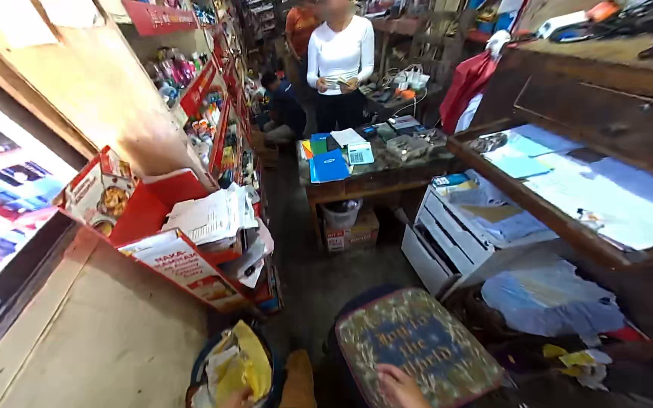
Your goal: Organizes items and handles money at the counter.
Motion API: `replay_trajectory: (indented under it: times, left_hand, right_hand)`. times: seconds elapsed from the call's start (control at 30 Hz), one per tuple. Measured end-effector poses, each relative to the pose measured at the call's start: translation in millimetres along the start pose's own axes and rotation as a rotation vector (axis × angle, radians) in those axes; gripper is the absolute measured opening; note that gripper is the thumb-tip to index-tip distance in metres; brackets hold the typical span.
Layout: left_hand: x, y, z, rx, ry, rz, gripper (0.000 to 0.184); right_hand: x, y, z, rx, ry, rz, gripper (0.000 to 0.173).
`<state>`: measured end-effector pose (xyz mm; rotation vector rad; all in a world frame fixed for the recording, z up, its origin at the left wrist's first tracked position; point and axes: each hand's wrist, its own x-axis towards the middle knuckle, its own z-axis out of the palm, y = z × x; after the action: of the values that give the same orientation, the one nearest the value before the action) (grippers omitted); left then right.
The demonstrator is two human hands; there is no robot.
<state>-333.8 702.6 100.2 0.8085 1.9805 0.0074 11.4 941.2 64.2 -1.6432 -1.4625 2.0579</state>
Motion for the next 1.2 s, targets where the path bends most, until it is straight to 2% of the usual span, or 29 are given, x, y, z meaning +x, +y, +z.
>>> replay_trajectory:
  times: [0.07,0.27,0.33,0.43,0.6,0.7,0.8,0.93,1.03,1.1,1.2]
  left_hand:
    - [37.6,29.6,-72.4,0.034,0.072,0.219,0.039]
    - [112.3,213.3,-314.2,-0.098,0.340,0.721,0.039]
    - [138.1,264.1,-374.7,-0.142,0.390,0.819,0.038]
    - [174.4,336.4,-442.0,-0.281,0.293,0.870,0.039]
    - [252.5,426.9,-507.6,-0.624,0.070,0.806,0.040]
    - [292.6,465.6,-535.4,-0.892,-0.026,0.717,0.052]
    - [340.4,495.3,-562.9,-1.106,-0.071,0.607,0.071]
    - [413.9,550.7,-597.0,-1.288,-0.029,0.558,0.079]
    - [475.1,606.0,-625.5,-1.300,0.046,0.545,0.082]
    - [503.8,646.0,-643.5,-1.246,0.077,0.500,0.077]
    - [551.8,685.4,-663.9,-1.204,0.139,0.444,0.058]
  right_hand:
    - [36.8,-43.9,-3.8,-0.004,0.035,-0.058,0.034]
    - [138.4,-140.1,-30.3,0.010,0.319,-0.149,0.034]
    - [165.4,-162.4,-32.5,0.003,0.377,-0.075,0.035]
    - [194.9,-199.5,-26.8,0.034,0.389,0.018,0.036]
    - [242.5,-258.9,-0.3,-0.070,0.336,-0.075,0.031]
    - [264.4,-315.3,14.8,-0.048,0.318,-0.038,0.029]
    - [297.5,-373.8,7.6,-0.087,0.265,-0.059,0.028]
    - [355.9,-451.4,-41.4,-0.158,0.253,-0.148,0.028]
    - [400.5,-509.6,-89.0,-0.127,0.317,-0.264,0.026]
    - [420.5,-543.0,-120.2,-0.109,0.332,-0.319,0.026]
    - [445.5,-585.5,-154.6,-0.176,0.342,-0.364,0.027]
